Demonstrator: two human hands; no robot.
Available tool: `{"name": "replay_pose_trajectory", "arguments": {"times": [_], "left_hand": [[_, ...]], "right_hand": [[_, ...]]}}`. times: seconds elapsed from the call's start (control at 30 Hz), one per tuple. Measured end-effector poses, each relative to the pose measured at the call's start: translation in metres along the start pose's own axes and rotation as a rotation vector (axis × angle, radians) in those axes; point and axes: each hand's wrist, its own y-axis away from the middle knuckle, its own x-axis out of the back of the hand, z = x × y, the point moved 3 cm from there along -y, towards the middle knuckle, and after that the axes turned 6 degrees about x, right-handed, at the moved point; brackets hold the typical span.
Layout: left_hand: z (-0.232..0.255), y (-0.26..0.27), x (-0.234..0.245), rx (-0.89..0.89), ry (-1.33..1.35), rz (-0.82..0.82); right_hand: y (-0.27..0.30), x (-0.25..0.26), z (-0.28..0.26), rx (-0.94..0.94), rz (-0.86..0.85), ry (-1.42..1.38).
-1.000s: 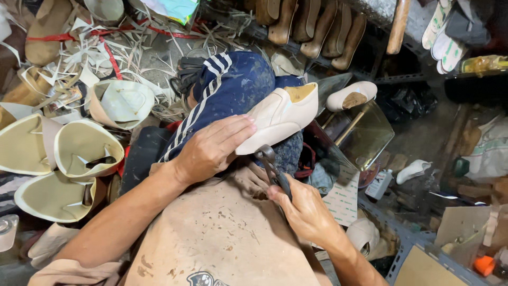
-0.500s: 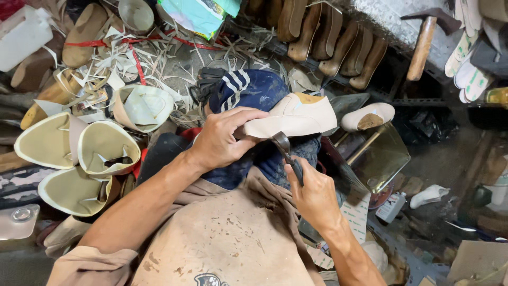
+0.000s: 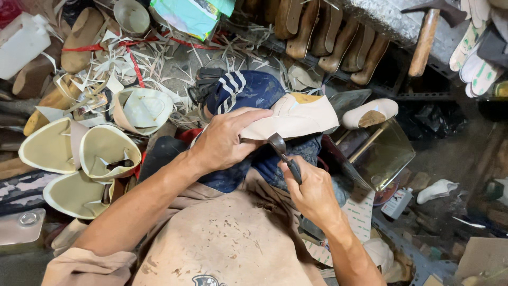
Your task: The person is repairing a shoe by using a hammer to tap the sole and edges. They hold the shoe on their lap, turn it over, and repeatedly strike different areas to secure the sole.
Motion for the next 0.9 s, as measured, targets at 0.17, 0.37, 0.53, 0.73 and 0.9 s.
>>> {"name": "replay_pose_trajectory", "arguments": {"times": [0.17,0.37,0.53,0.73,0.9], "left_hand": [[0.003,0.007,-0.002,-0.056,-0.034,0.009],[0.001,0.010,0.005,-0.111,-0.076,-0.011],[0.001,0.008,0.006,-0.131,-0.128,-0.030],[0.002,0.010,0.004,-0.147,-0.103,-0.032],[0.005,0.014,0.002,-0.185,-0.049,0.051]], "right_hand": [[0.013,0.016,-0.052,-0.121,-0.238,-0.367],[0.049,-0.018,-0.028,-0.235,-0.296,0.057],[0.050,-0.022,-0.031,-0.054,-0.096,0.034],[0.037,-0.019,-0.028,-0.297,-0.091,-0.043],[0.034,-0.015,-0.027,-0.177,-0.033,-0.092]]}}
